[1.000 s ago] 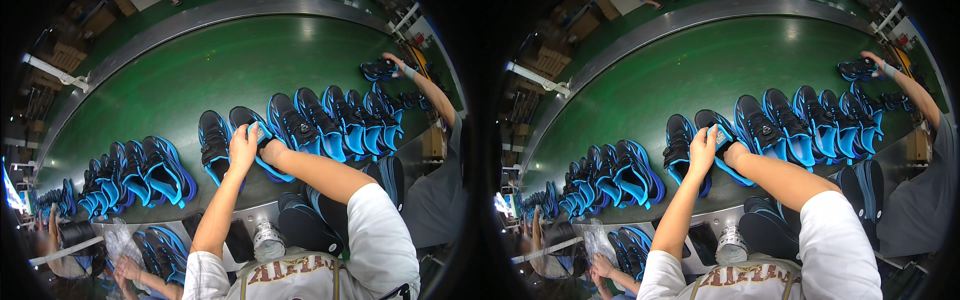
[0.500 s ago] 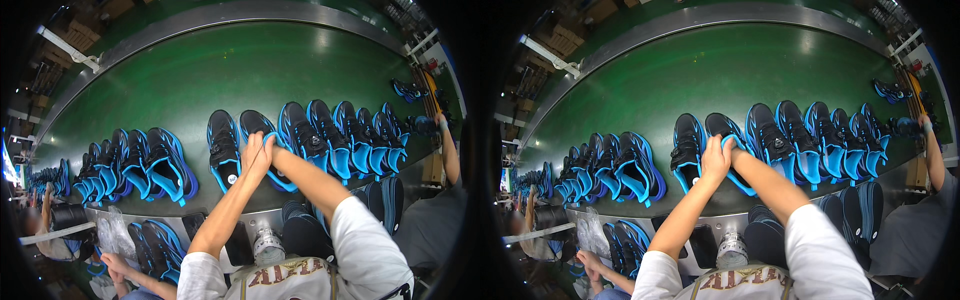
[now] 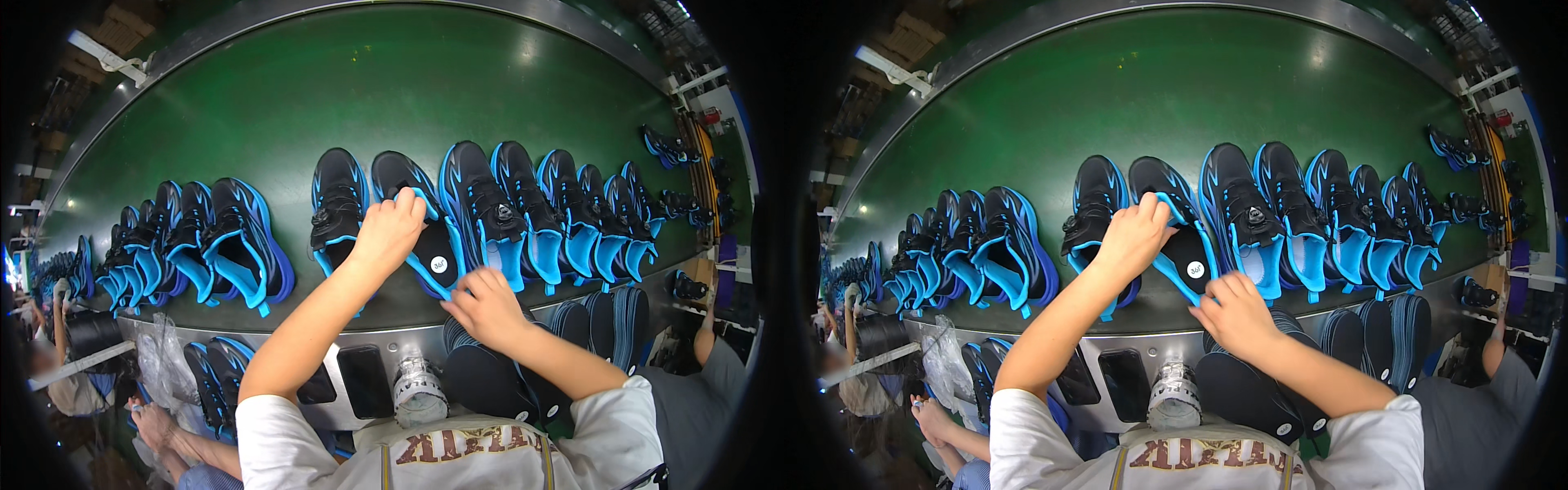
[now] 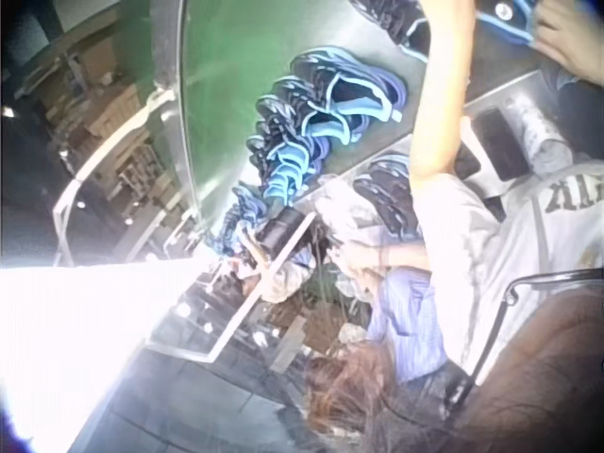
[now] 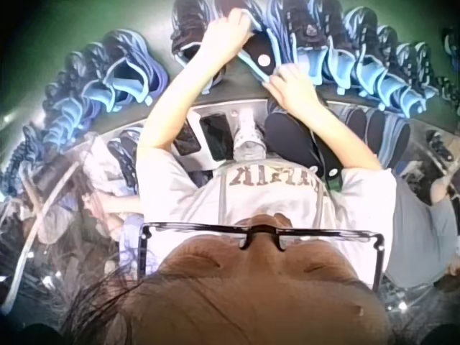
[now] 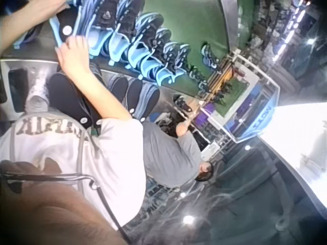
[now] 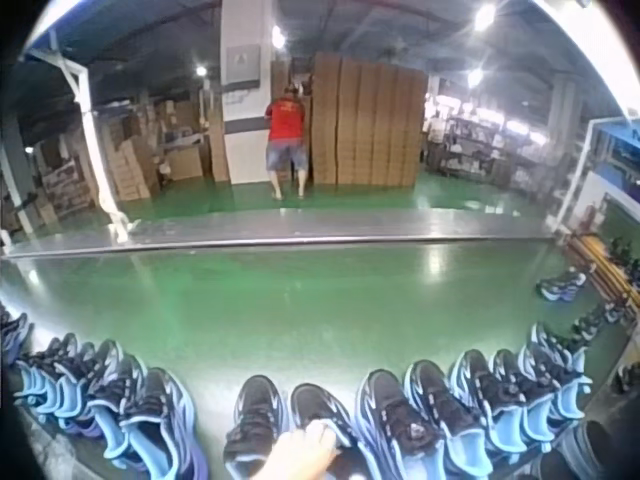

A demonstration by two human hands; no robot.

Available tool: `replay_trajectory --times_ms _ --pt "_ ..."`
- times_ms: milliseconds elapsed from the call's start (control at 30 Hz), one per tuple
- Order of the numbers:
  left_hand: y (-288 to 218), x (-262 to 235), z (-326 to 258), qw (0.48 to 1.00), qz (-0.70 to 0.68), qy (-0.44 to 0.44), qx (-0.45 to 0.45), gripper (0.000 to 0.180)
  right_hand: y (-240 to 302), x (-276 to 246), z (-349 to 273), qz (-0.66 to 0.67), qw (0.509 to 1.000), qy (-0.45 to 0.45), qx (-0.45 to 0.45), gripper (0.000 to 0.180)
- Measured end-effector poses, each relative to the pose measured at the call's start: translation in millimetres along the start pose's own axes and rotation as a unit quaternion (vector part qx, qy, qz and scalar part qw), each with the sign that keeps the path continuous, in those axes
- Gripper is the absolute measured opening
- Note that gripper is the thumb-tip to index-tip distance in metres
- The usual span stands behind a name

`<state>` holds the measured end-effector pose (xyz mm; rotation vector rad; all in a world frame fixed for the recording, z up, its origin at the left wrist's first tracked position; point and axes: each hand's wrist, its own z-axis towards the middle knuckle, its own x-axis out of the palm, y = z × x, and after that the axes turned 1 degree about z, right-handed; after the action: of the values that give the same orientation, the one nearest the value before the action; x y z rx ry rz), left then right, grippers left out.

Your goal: The person inserts insoles into sneakers on a conveyor belt, retrieves a bag of insoles from a storage rack, removes them from the plastic packaging, and places insoles into additional sneakers.

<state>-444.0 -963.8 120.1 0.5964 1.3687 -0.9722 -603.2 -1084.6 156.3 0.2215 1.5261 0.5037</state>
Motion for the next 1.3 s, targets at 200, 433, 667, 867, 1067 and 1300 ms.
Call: replay_trajectory --times_ms 200,433,667,867,1067,1300 --pt "-25.5 -26.7 -33.2 0.999 -0.005 0.013 0.045 0.024 3.6 -4.4 -42.9 0.008 0.998 0.059 0.035 0.017" --pt "-1.7 7.6 -8.9 0.974 0.221 0.046 0.014 0.012 -5.1 -15.1 -30.4 0.121 0.992 0.008 0.042 0.031" --pt "-2.5 5.9 -3.8 0.964 0.211 0.084 0.139 0.010 -85.0 -18.3 -39.4 -0.106 0.991 0.082 0.006 0.032" --pt "10.2 -21.2 -7.3 0.981 -0.017 0.192 0.001 0.013 -131.4 -30.2 -50.5 -0.143 0.987 0.059 -0.041 0.028" --pt "20.6 -28.8 -23.2 0.876 -0.430 0.040 -0.215 0.017 -97.8 -52.0 -60.5 -0.165 0.985 -0.005 0.056 0.035" --pt "6.8 -51.5 -50.5 0.489 -0.769 -0.217 -0.350 0.021 48.2 -27.4 -165.3 -0.020 0.997 -0.020 0.074 0.040"
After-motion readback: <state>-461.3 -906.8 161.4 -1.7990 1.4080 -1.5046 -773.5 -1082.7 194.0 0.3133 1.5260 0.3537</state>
